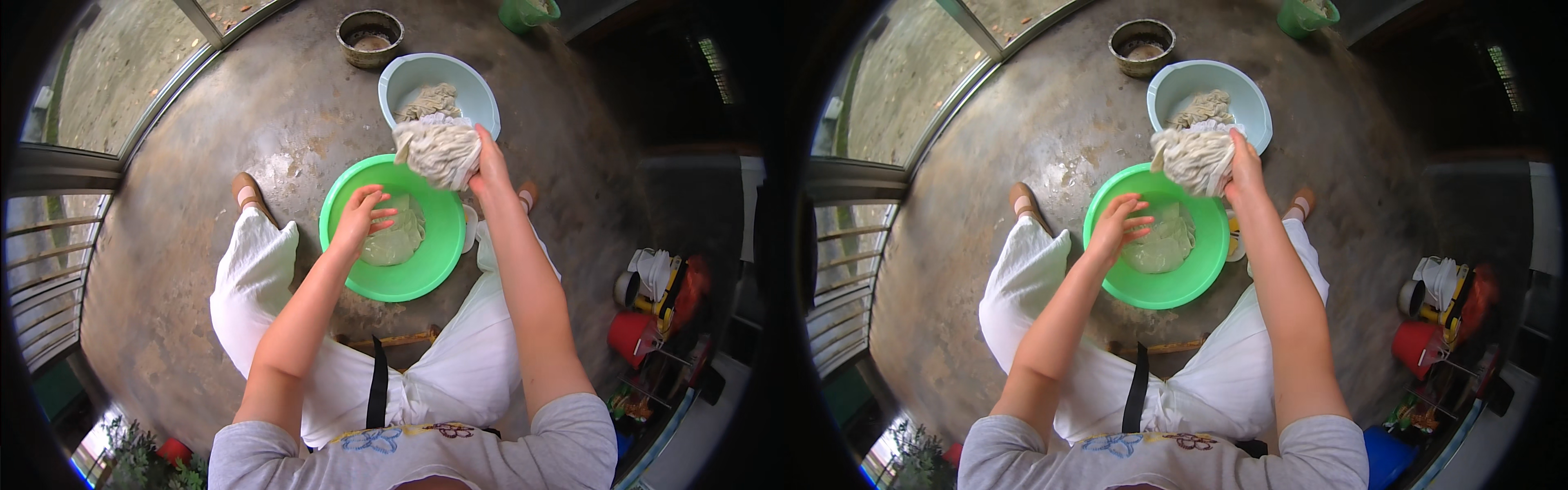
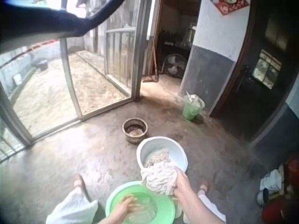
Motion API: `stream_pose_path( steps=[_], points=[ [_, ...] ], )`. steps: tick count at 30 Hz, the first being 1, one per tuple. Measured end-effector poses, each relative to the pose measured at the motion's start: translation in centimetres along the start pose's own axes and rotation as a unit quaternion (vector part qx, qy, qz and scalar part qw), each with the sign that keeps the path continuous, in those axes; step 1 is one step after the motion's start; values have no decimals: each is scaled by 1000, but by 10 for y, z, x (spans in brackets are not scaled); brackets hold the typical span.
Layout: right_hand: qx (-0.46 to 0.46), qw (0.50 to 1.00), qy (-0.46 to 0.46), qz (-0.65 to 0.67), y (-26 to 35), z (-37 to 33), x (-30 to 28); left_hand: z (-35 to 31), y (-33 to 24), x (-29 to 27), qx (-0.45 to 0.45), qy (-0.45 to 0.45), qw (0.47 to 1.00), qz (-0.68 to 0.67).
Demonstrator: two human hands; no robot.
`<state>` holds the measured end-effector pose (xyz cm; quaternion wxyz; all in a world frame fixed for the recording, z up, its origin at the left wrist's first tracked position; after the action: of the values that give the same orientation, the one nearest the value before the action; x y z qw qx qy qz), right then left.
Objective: The person sits on the floor and hand-washes a light-colored cloth in a green basin filled with water. They repeatedly scrub, wring, and rinse the cloth, occasionally lifting it to inspect it before submerging it again. A second basin containing other wet clothes is visible nearby.
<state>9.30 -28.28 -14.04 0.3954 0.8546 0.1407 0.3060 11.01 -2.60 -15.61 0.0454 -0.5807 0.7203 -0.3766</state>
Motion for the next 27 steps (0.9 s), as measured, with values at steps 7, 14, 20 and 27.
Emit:
stream_pose_path(
  steps=[7,14,20,27],
  points=[
    [-282,752,-86,-589,17,31,11,39,49,-36,63,-64,904,417],
    [-160,665,272,-677,-177,-11,-4,110,142,-29,-104,-75,704,699],
    [79,426,248,-867,-267,0,-88,146,183,-55,-142,-33,550,822],
    [92,451,203,-864,-355,21,-164,178,228,-61,-190,-35,625,756]
  ],
)
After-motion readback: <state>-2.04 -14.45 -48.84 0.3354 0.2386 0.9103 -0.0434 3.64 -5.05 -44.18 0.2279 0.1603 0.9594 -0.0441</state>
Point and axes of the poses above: each hand's wrist, its own z-axis towards the middle knuckle, its own x-axis out of the palm, y = z × x, the point moved 4 cm from there along z, towards the middle knuckle, and after that the axes turned 4 degrees about -x, right-handed, at the moved point
